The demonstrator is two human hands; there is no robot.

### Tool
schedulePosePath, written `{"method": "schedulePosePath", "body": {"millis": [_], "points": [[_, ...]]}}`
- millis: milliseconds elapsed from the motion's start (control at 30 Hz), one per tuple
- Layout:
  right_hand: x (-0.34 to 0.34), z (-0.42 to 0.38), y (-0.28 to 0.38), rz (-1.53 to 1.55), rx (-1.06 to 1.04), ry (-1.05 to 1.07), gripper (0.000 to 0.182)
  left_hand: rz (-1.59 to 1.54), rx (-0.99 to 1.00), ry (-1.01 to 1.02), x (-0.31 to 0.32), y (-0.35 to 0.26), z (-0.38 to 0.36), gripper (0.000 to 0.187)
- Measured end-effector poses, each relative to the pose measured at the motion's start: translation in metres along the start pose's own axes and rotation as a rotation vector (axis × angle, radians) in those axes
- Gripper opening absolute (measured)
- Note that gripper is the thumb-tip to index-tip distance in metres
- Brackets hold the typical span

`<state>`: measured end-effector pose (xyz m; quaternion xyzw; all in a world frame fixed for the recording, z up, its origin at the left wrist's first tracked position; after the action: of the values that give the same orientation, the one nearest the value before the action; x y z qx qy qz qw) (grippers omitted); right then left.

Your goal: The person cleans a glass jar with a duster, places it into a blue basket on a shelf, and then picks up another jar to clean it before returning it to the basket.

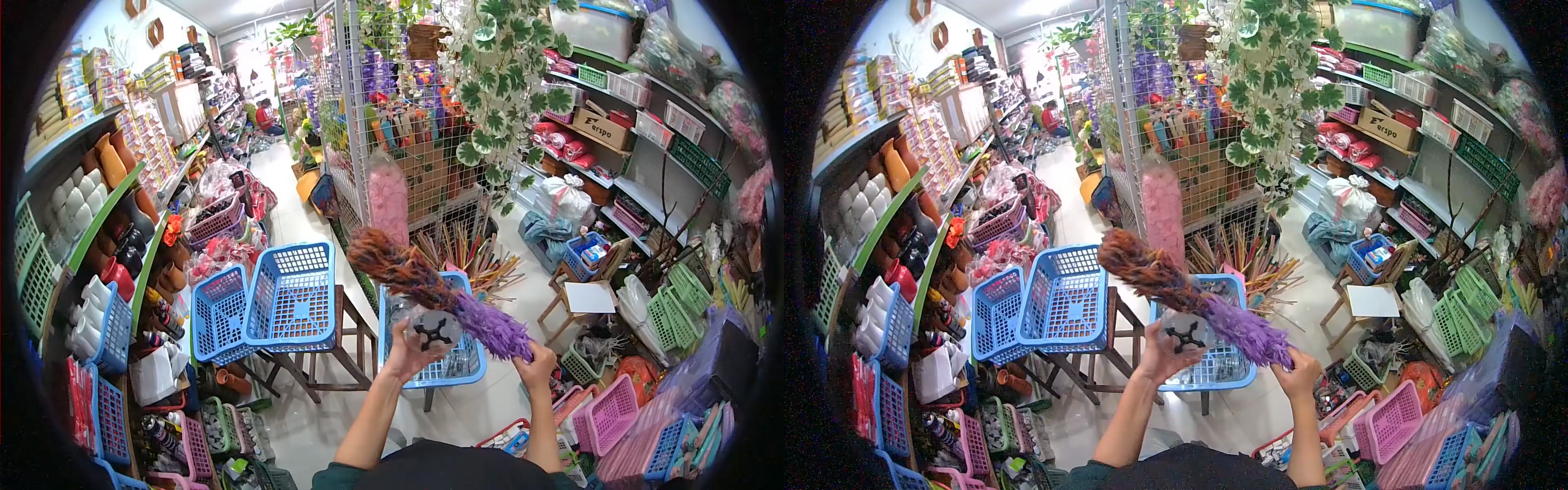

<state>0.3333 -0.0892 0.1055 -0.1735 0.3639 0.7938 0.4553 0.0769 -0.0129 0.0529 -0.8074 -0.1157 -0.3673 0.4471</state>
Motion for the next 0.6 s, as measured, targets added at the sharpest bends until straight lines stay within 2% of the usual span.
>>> {"method": "schedulePosePath", "body": {"millis": [100,167,200,300,333,367,433,500,600], "points": [[-0.009,-0.003,-0.006,-0.045,-0.072,0.007,0.03,-0.01,-0.017,-0.002,-0.003,-0.012,-0.008,0.088],[-0.013,-0.01,-0.024,-0.013,-0.008,0.042,0.031,-0.113,0.073,0.142,-0.014,-0.032,-0.008,0.089],[-0.012,-0.011,-0.025,-0.024,0.001,0.062,0.033,-0.113,0.074,0.142,-0.014,-0.031,-0.007,0.089],[-0.006,-0.004,-0.005,-0.023,-0.095,-0.026,0.033,-0.055,-0.064,0.195,0.002,-0.008,-0.003,0.09],[-0.004,-0.005,-0.001,-0.024,-0.094,-0.027,0.033,0.011,-0.041,0.091,0.006,-0.006,-0.008,0.088],[0.001,-0.005,0.001,-0.022,-0.069,-0.012,0.033,0.012,-0.041,0.091,0.005,-0.009,-0.009,0.088],[0.001,-0.007,-0.001,-0.022,-0.049,0.004,0.033,-0.146,0.026,0.175,0.005,-0.025,-0.015,0.083],[0.001,-0.018,-0.014,-0.012,0.055,0.088,0.032,-0.591,0.044,0.343,0.002,-0.047,-0.023,0.078],[0.004,-0.022,-0.009,-0.005,0.063,0.058,0.029,-0.343,0.052,0.267,-0.003,-0.039,-0.022,0.078]]}}
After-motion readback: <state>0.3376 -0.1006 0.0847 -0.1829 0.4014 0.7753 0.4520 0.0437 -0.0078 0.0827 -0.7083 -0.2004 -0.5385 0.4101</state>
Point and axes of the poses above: each hand's wrist, its own z-axis towards the middle knuckle, its own x-axis out of the palm, y = z × x, the point moved 10 cm from there along z, towards the middle knuckle, and after that the axes turned 11 degrees about -x, right-handed, at the moved point
